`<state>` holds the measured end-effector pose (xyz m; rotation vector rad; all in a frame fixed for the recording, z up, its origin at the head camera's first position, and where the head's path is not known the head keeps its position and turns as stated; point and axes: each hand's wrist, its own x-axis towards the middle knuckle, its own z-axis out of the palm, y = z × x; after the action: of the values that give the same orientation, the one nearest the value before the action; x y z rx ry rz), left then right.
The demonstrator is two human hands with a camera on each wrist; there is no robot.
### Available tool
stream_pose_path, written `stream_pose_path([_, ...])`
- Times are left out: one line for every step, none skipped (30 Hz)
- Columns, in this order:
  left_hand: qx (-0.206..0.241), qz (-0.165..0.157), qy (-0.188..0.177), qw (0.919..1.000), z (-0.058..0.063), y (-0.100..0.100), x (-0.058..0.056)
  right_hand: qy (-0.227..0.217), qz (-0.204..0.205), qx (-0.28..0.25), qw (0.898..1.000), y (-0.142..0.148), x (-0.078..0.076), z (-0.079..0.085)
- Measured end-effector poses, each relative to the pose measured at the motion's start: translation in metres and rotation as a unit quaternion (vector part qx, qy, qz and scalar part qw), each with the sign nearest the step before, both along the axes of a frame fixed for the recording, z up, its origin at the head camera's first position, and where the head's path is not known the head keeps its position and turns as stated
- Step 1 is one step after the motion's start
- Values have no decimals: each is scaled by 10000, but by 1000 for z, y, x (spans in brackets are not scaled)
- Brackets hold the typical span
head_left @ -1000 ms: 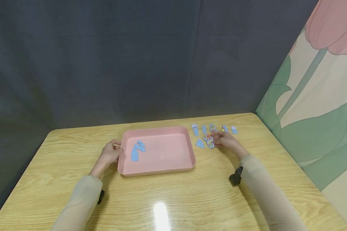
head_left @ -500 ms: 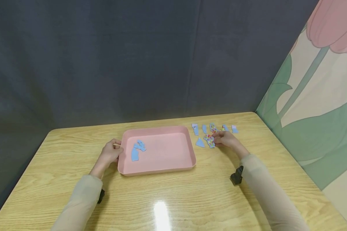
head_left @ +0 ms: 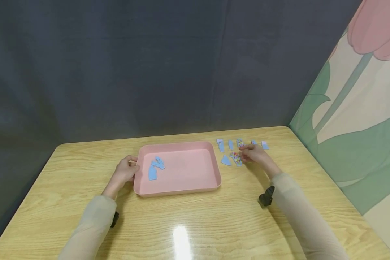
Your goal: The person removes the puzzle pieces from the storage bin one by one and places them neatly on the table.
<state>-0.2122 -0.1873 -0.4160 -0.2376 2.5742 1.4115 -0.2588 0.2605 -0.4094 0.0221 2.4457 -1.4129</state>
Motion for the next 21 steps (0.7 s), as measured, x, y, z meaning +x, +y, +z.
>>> stream_pose_path([23,-4,3,10000,0,0,0,67,24,9,10000,-6,1,3])
stream_pose_path([44,-18,8,10000,0,0,0,108,76,-26,9999,-13,1,6])
stream_pose_path([60,-28,13,10000,0,0,1,167,150,-46,9997,-21,1,8])
stream_pose_path([71,-42,19,10000,1,0,1,232,262,-61,9994,-30,1,11])
stream_pose_path([76,-47,18,10000,1,-1,1,273,349,-86,9990,-40,2,13])
stream_pose_path([82,-54,24,9999,1,-1,1,313,444,-133,9984,-50,2,16])
stream_pose_path([72,-71,23,9999,2,-1,1,337,502,-197,9980,-60,2,18])
stream_pose_path([70,-85,23,9999,2,-2,1,351,540,-268,9976,-71,2,20])
stream_pose_path([69,-90,17,9999,3,-2,1,378,570,-320,9971,-81,2,22])
stream_pose_path([70,-97,10,9999,3,-2,2,388,602,-376,9967,-91,3,24])
stream_pose_path([74,-98,-1,9999,3,-2,2,381,600,-461,9964,-101,3,25])
stream_pose_path([86,-99,0,9999,4,-2,2,385,613,-523,9960,-110,2,25])
stream_pose_path([90,-95,-5,9999,4,-1,2,383,623,-557,9958,-119,2,25])
stream_pose_path([97,-93,-13,9999,4,-1,2,421,674,-558,9953,-128,2,24])
stream_pose_path([100,-93,-23,9999,4,0,2,467,700,-575,9948,-136,2,23])
stream_pose_path([106,-89,-27,9999,4,1,3,500,770,-541,9943,-144,3,22])
stream_pose_path([115,-79,-28,9999,4,1,3,512,821,-503,9940,-152,4,20])
stream_pose_path([117,-73,-27,9999,4,1,3,530,894,-425,9937,-160,5,18])
stream_pose_path([116,-70,-33,9999,5,2,3,521,965,-392,9932,-167,6,17])
stream_pose_path([120,-69,-42,9999,5,2,3,504,1024,-356,9928,-174,7,15])
stream_pose_path([132,-72,-49,9999,5,2,3,446,1059,-330,9928,-181,9,14])
